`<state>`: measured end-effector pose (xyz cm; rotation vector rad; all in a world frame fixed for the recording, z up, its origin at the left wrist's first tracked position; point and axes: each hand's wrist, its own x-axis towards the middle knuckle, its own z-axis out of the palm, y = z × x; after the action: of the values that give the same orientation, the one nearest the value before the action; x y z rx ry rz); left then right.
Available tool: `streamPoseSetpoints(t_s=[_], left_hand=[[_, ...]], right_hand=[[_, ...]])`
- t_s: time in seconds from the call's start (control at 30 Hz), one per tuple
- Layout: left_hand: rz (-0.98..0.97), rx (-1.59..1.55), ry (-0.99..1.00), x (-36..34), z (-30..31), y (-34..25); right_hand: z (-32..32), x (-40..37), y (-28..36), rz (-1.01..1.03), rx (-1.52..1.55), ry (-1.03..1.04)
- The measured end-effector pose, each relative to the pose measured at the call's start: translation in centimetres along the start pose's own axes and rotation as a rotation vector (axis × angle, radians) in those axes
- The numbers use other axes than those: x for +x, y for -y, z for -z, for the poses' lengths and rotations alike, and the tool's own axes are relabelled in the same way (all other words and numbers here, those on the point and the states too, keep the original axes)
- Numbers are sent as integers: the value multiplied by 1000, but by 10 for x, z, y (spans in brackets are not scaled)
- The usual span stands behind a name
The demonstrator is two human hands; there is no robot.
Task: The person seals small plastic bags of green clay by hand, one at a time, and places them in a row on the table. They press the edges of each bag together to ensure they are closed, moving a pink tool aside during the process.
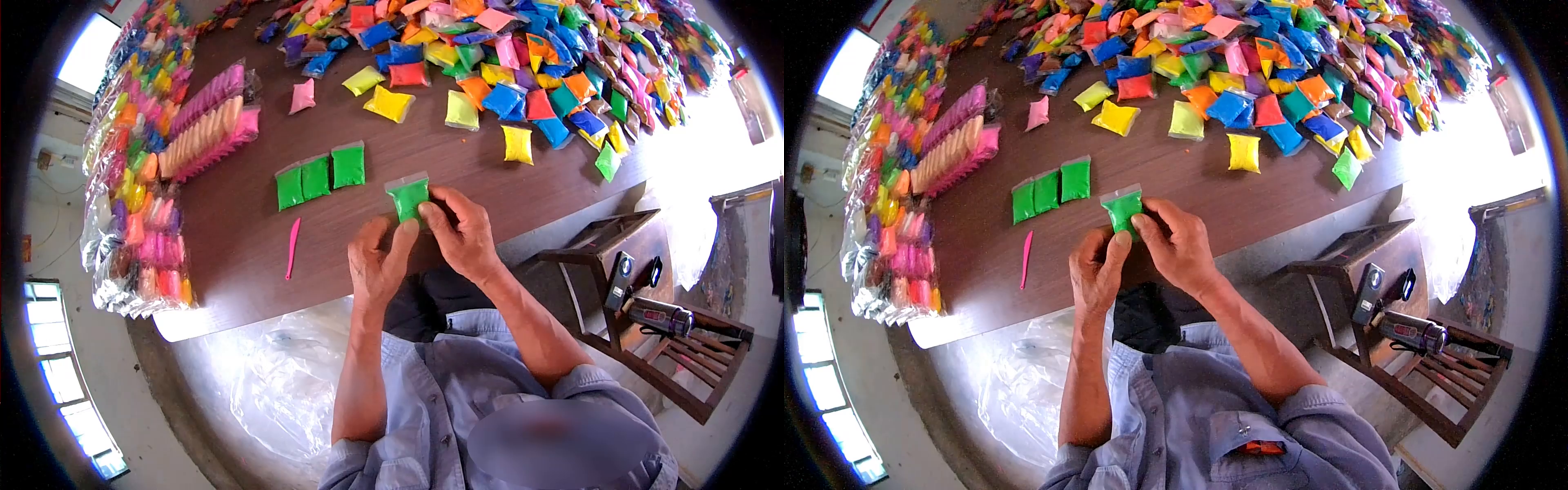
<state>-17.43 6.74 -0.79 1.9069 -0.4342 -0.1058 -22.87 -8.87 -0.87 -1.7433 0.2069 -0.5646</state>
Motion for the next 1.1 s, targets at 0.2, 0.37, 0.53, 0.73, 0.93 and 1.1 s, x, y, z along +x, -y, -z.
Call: streamPoseSetpoints(t_s=[0.2,0.37,0.53,0.73,0.93,1.1], left_hand=[[-110,9,-70,0,-3,-1],[-50,-9,-81,0,-4,-1],[21,-126,-28,2,0,-7],[32,-171,-51,2,0,1],[46,-134,-43,1,3,-3],[109,-297,-45,2,2,-19]], right_hand=[[2,-1,4,-48,8,44],[3,0,6,-62,-1,79],[2,0,2,-17,-5,70],[3,-1,8,-33,-11,98],[0,1,2,-10,-37,66],[3,0,1,-31,-35,91]])
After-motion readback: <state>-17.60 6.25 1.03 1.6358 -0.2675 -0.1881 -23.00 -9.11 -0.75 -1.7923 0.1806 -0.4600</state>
